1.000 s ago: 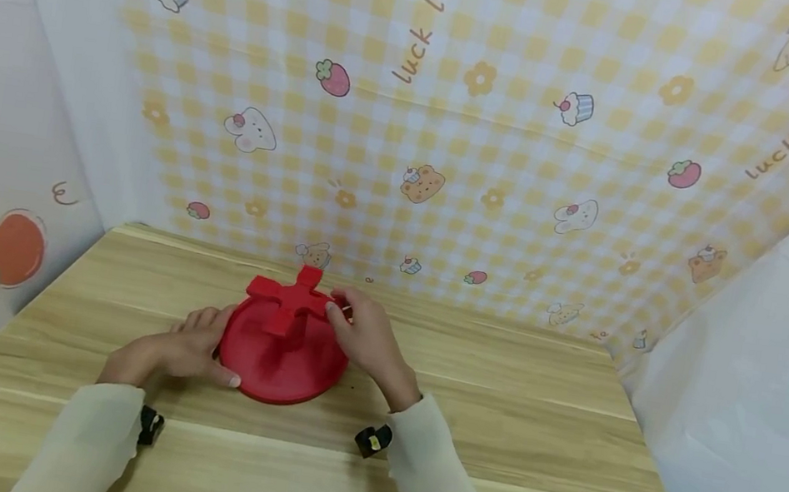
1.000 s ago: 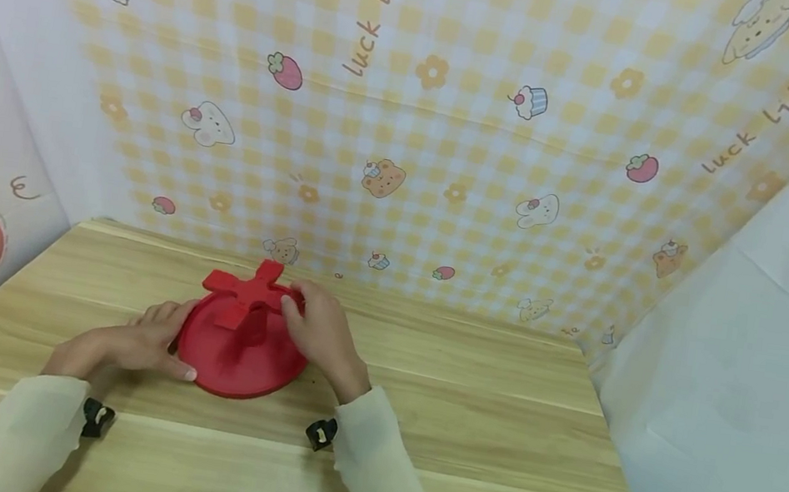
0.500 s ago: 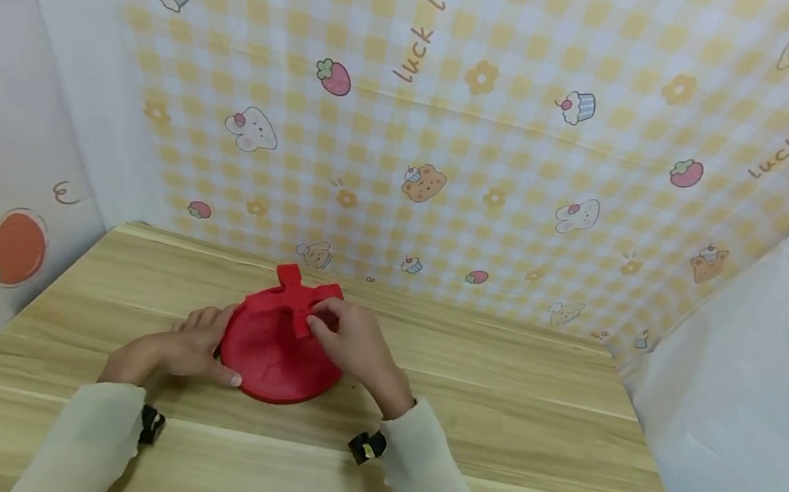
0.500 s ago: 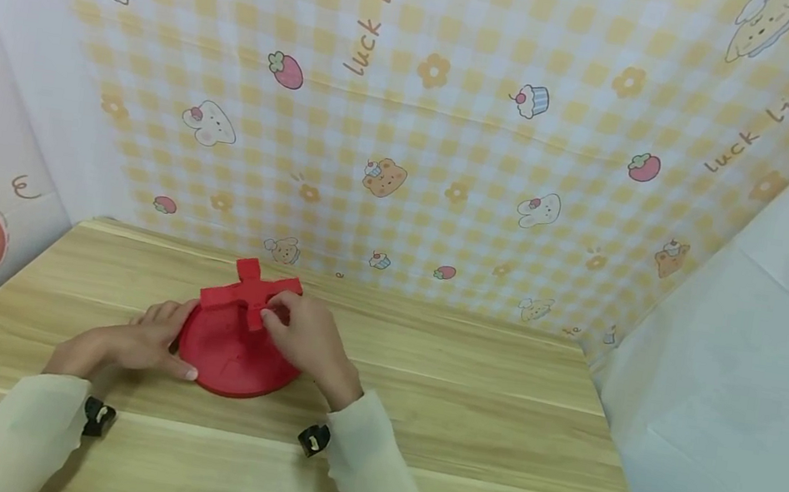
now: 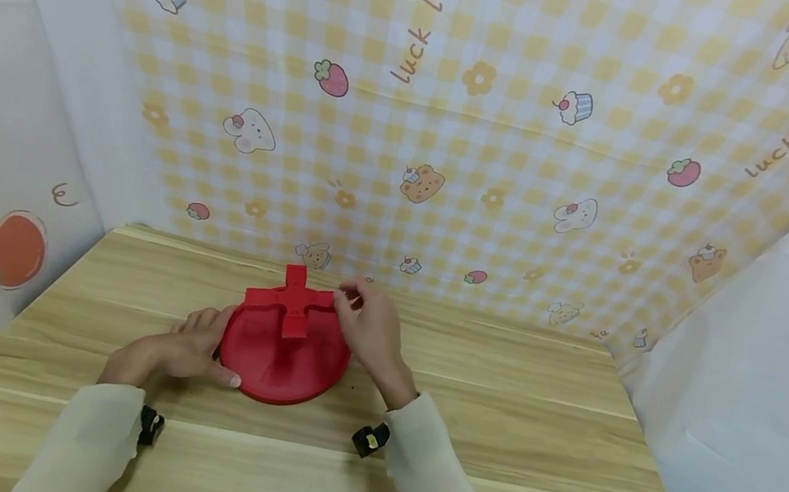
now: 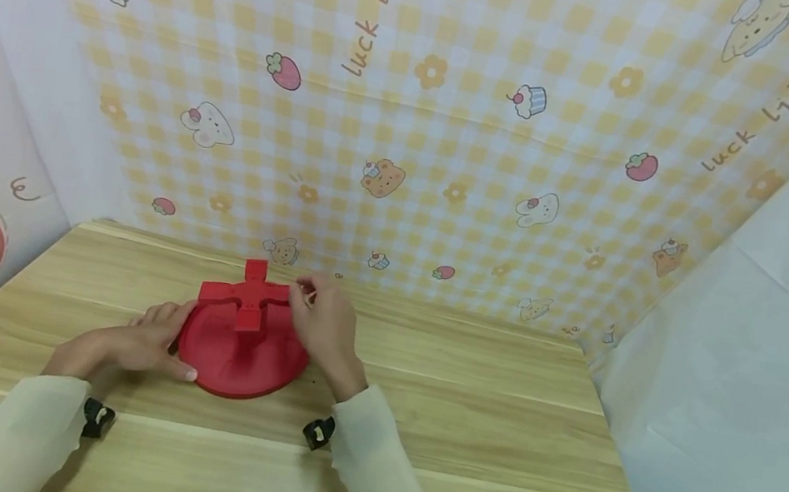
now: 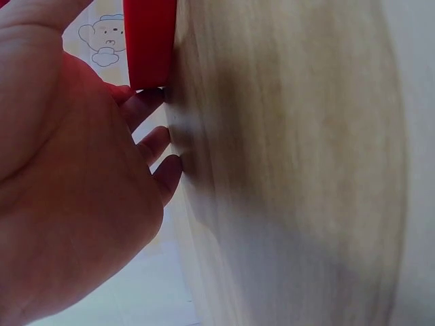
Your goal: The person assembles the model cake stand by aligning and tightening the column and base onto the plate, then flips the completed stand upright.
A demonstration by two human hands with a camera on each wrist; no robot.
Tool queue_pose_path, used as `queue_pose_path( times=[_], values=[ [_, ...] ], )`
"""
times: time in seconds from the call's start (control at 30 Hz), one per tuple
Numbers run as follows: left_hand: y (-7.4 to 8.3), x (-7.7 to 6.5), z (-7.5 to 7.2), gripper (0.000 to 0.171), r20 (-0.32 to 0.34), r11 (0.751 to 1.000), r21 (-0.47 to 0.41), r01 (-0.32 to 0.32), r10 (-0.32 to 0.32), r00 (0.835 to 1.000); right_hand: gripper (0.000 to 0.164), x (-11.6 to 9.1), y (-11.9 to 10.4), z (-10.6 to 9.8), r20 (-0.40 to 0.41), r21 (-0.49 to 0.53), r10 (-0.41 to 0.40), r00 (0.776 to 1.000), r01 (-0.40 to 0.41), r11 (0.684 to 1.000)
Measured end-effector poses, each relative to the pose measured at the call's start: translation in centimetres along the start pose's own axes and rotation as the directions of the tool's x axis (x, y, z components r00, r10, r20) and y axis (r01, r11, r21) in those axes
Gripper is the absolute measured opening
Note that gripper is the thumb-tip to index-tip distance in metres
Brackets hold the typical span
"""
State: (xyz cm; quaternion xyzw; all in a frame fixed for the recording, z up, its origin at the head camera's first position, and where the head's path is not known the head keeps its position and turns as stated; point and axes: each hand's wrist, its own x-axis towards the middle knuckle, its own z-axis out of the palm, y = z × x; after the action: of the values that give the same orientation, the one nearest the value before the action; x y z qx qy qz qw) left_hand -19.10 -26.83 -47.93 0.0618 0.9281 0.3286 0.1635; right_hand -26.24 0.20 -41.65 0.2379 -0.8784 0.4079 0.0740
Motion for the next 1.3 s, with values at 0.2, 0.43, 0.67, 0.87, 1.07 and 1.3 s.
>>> queue_pose_path(
  times=[0.2, 0.43, 0.67, 0.87, 1.07, 1.3],
  values=[
    [-0.6, 0.2, 0.1, 0.137, -0.01, 1.0, -0.017, 0.02, -0.02, 1.0, 0.035, 0.4, 1.0, 0.3, 0.097, -0.063, -0.034, 0.995, 0.04, 0.997],
    [-0.7, 0.4, 0.2, 0.136, -0.004, 0.999, -0.021, 0.026, -0.026, 1.0, 0.03, 0.2, 1.0, 0.1, 0.122, -0.024, -0.055, 0.991, 0.058, 0.998],
    [-0.5, 0.3, 0.1, 0.137, -0.003, 1.0, -0.014, 0.024, -0.024, 1.0, 0.026, -0.2, 0.5, -0.3, 0.195, 0.026, -0.06, 0.979, 0.056, 0.998],
    [-0.5, 0.3, 0.0, 0.14, -0.002, 0.999, -0.009, 0.035, -0.035, 0.999, 0.023, -0.7, 0.0, -0.5, 0.249, 0.012, -0.057, 0.967, 0.056, 0.998],
    [-0.7, 0.4, 0.2, 0.138, -0.006, 1.0, -0.004, 0.029, -0.029, 1.0, 0.02, -0.9, -0.4, -0.5, 0.275, 0.05, -0.044, 0.96, 0.032, 0.998],
    [-0.7, 0.4, 0.2, 0.135, -0.01, 1.0, 0.009, 0.022, -0.022, 1.0, 0.019, -0.9, -0.7, 0.0, 0.319, 0.077, -0.017, 0.948, -0.008, 0.997]
  ],
)
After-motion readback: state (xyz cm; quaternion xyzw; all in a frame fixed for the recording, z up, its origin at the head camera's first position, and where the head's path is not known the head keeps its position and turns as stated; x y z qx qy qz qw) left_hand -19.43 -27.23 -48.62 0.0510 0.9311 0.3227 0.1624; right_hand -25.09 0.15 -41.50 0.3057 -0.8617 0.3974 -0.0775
